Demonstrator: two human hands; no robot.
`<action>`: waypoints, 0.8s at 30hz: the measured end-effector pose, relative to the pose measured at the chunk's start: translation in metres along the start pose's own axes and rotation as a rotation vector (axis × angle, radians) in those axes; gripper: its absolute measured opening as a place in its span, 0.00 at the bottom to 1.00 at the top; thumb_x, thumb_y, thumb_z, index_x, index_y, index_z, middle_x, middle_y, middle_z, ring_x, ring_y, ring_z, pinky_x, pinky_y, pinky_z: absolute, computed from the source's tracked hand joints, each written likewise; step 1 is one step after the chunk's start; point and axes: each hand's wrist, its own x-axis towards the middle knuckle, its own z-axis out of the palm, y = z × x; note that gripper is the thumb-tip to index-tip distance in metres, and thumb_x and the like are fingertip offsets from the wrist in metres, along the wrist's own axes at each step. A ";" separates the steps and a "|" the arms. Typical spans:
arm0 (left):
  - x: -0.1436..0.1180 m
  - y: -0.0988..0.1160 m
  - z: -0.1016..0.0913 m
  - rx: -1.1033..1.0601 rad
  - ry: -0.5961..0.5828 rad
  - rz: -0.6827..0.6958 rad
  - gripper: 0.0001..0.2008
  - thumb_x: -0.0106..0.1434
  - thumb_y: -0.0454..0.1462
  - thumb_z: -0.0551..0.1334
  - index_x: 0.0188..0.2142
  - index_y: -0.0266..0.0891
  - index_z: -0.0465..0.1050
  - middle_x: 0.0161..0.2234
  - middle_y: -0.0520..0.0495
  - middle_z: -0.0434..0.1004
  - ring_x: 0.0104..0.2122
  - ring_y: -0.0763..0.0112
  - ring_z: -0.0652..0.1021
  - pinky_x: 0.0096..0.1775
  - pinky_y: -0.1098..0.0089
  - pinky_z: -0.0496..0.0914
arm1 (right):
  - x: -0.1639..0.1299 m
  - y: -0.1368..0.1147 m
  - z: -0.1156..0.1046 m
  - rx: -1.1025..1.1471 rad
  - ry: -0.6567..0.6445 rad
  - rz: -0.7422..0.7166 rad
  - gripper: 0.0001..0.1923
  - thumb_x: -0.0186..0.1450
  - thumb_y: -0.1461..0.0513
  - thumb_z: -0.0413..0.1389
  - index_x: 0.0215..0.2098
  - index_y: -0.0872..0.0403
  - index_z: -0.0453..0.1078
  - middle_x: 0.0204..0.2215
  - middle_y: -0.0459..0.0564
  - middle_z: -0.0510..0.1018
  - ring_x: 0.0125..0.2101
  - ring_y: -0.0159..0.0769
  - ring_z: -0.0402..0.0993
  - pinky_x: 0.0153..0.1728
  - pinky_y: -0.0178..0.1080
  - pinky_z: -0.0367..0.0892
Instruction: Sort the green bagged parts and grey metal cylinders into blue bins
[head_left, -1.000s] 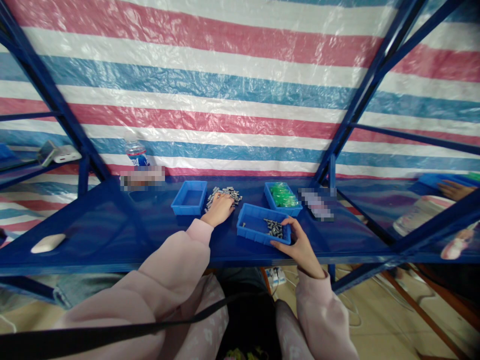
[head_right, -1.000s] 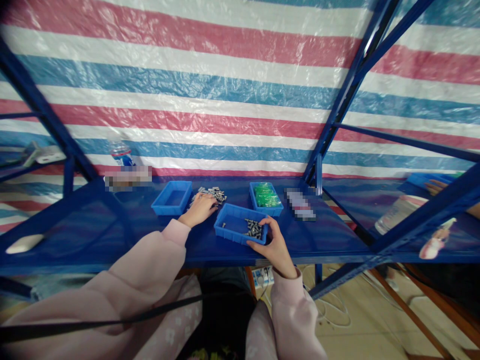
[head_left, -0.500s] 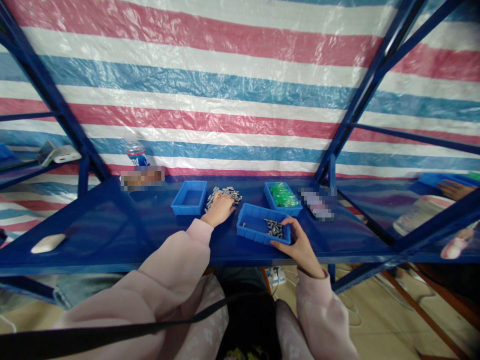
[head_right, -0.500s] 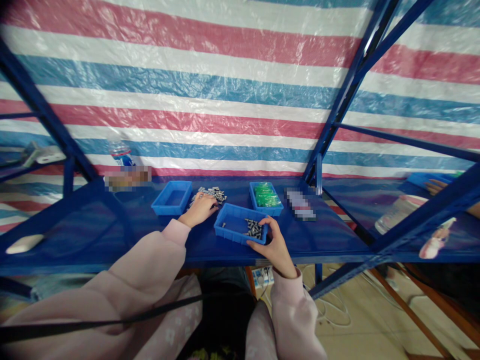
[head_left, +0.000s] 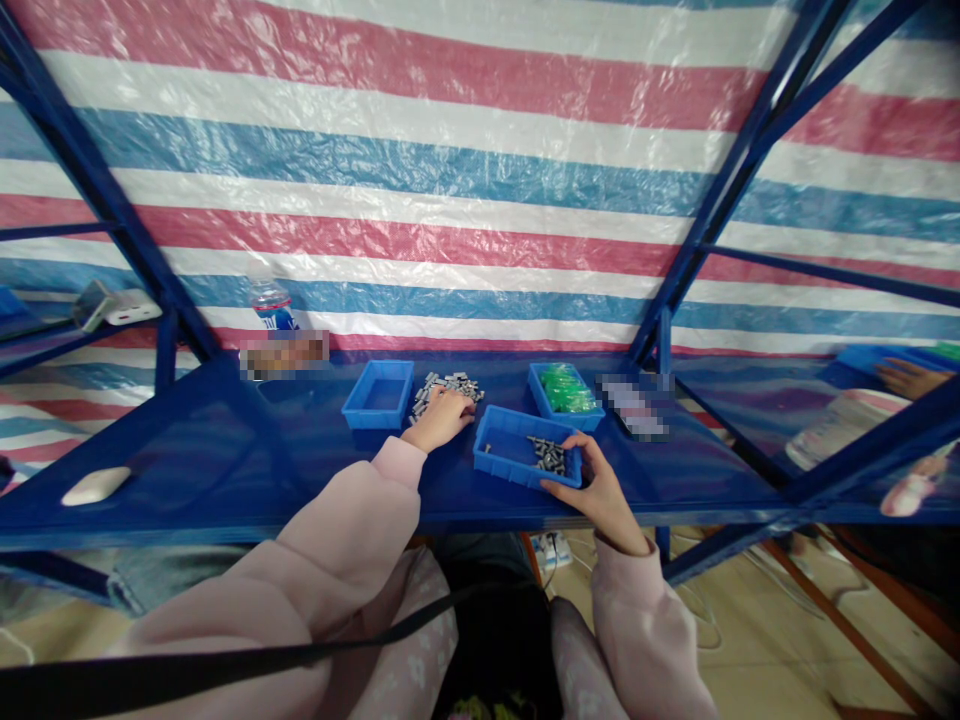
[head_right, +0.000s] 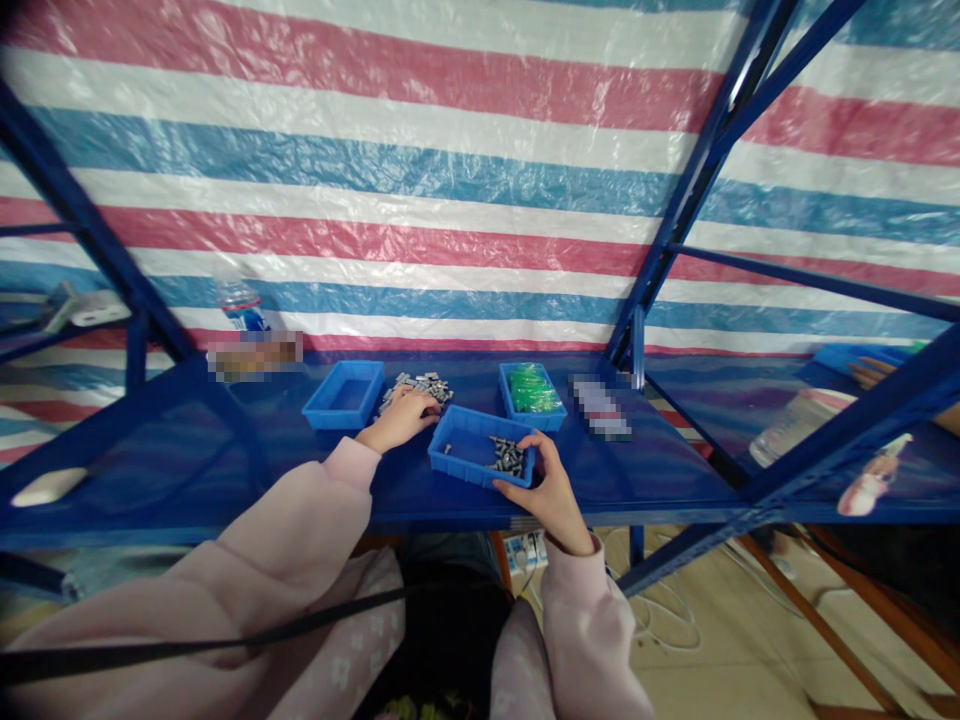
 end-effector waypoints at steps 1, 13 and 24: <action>0.000 0.000 0.001 -0.003 -0.001 -0.001 0.02 0.60 0.33 0.64 0.32 0.41 0.77 0.35 0.47 0.81 0.42 0.59 0.76 0.53 0.56 0.55 | 0.000 0.000 0.000 0.001 -0.001 0.000 0.28 0.46 0.52 0.70 0.40 0.48 0.65 0.40 0.48 0.70 0.45 0.46 0.68 0.43 0.44 0.68; 0.005 0.004 -0.006 -0.103 0.217 -0.087 0.04 0.63 0.35 0.63 0.34 0.42 0.77 0.39 0.48 0.81 0.46 0.62 0.76 0.55 0.56 0.56 | 0.000 -0.001 0.000 0.006 -0.008 0.014 0.28 0.46 0.53 0.70 0.40 0.48 0.65 0.40 0.49 0.70 0.46 0.47 0.68 0.43 0.44 0.67; 0.006 0.011 -0.015 -0.769 0.220 -0.030 0.17 0.56 0.46 0.67 0.39 0.38 0.79 0.35 0.46 0.81 0.36 0.66 0.78 0.40 0.67 0.71 | 0.000 0.000 0.000 -0.006 0.001 0.000 0.28 0.46 0.52 0.70 0.40 0.48 0.65 0.40 0.48 0.71 0.45 0.47 0.68 0.43 0.44 0.68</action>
